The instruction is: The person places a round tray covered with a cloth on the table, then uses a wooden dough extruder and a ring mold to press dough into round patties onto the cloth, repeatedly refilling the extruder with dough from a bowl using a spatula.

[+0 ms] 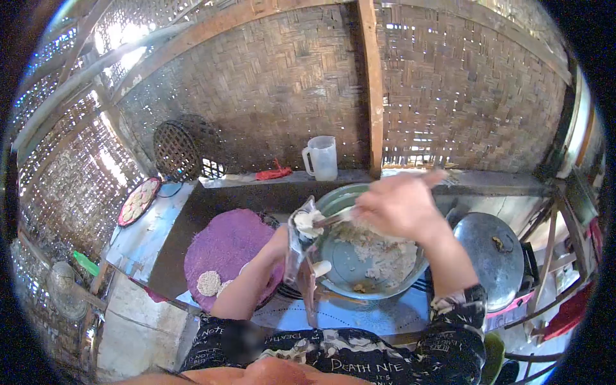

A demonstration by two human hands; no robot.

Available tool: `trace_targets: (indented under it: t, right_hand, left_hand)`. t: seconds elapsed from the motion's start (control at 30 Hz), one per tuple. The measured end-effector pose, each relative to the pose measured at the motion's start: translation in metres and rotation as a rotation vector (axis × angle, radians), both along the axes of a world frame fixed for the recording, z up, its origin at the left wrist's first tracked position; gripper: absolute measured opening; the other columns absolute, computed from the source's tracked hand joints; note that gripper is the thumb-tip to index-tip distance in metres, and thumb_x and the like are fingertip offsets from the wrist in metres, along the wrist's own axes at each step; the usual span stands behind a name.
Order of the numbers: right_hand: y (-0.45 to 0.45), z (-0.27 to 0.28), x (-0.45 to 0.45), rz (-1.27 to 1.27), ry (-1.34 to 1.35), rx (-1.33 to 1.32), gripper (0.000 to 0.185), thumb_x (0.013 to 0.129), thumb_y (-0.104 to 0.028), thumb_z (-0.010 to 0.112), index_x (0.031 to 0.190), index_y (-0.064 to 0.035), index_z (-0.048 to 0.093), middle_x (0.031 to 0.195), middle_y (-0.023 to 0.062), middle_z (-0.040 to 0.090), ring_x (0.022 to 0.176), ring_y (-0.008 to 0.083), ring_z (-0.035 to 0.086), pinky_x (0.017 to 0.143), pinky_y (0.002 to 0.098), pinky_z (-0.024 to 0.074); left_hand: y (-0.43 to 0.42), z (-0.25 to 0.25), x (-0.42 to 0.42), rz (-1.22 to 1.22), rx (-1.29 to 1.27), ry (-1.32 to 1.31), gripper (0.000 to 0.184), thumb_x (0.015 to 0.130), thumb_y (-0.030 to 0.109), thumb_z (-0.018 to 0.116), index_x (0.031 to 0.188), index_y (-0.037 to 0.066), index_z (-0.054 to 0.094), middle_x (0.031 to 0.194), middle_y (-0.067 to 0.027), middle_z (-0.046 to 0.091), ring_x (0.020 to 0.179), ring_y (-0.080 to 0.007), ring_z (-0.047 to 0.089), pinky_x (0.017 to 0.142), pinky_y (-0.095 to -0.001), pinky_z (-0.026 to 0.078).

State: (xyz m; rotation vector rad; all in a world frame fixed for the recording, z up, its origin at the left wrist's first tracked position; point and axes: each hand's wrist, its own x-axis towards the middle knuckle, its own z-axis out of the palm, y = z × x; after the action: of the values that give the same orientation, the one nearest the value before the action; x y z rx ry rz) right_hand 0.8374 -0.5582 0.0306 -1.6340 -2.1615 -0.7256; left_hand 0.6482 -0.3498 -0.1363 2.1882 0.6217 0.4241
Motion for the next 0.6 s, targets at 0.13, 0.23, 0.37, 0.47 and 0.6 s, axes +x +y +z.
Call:
trace_targets:
  t: [0.13,0.23,0.37,0.47,0.6]
  right_hand:
    - [-0.006,-0.034,0.012,-0.181,0.59,0.265,0.021,0.061,-0.019,0.075,0.076,-0.0083,0.065,0.068,0.0058,0.062,0.059,0.0224,0.061,0.054,0.0322,0.0483]
    - [0.009,-0.062,0.013,-0.168,0.522,0.325,0.023,0.062,-0.021,0.075,0.078,-0.0071,0.066,0.07,0.0073,0.063,0.059,0.0223,0.061,0.055,0.0314,0.0488]
    - [0.004,-0.084,0.013,-0.073,0.585,0.243,0.021,0.063,-0.016,0.076,0.077,-0.0049,0.066,0.069,0.0072,0.063,0.058,0.0187,0.061,0.052,0.0286,0.0486]
    - [-0.003,-0.087,0.014,-0.031,0.7,0.174,0.022,0.062,-0.01,0.076,0.08,-0.0029,0.065,0.069,0.007,0.063,0.058,0.0151,0.061,0.052,0.0258,0.0492]
    - [-0.012,-0.056,0.01,-0.004,0.653,0.193,0.023,0.06,-0.012,0.078,0.078,-0.0041,0.066,0.069,0.0065,0.064,0.059,0.0162,0.063,0.053,0.0269,0.0499]
  left_hand:
    - [0.017,0.005,-0.011,-0.138,-0.073,-0.359,0.063,0.055,0.017,0.082,0.113,0.006,0.057,0.113,-0.006,0.058,0.101,-0.017,0.054,0.09,-0.0315,0.042]
    - [-0.001,0.023,-0.005,-0.29,-0.138,-0.518,0.068,0.053,0.015,0.083,0.114,0.005,0.055,0.116,-0.0042,0.055,0.104,-0.0153,0.05,0.091,-0.031,0.04]
    - [-0.029,0.045,-0.014,-0.205,-0.53,-0.645,0.053,0.053,0.004,0.08,0.101,0.006,0.056,0.088,-0.0016,0.055,0.081,-0.0141,0.053,0.07,-0.0295,0.048]
    - [-0.019,0.037,-0.017,-0.127,-0.536,-0.574,0.047,0.055,0.0,0.078,0.096,0.008,0.056,0.077,-0.0011,0.054,0.071,-0.0142,0.055,0.062,-0.032,0.053]
    - [-0.014,0.026,-0.009,-0.126,0.074,-0.486,0.049,0.057,0.008,0.079,0.101,0.008,0.058,0.091,-0.0046,0.06,0.081,-0.0192,0.059,0.078,-0.0311,0.049]
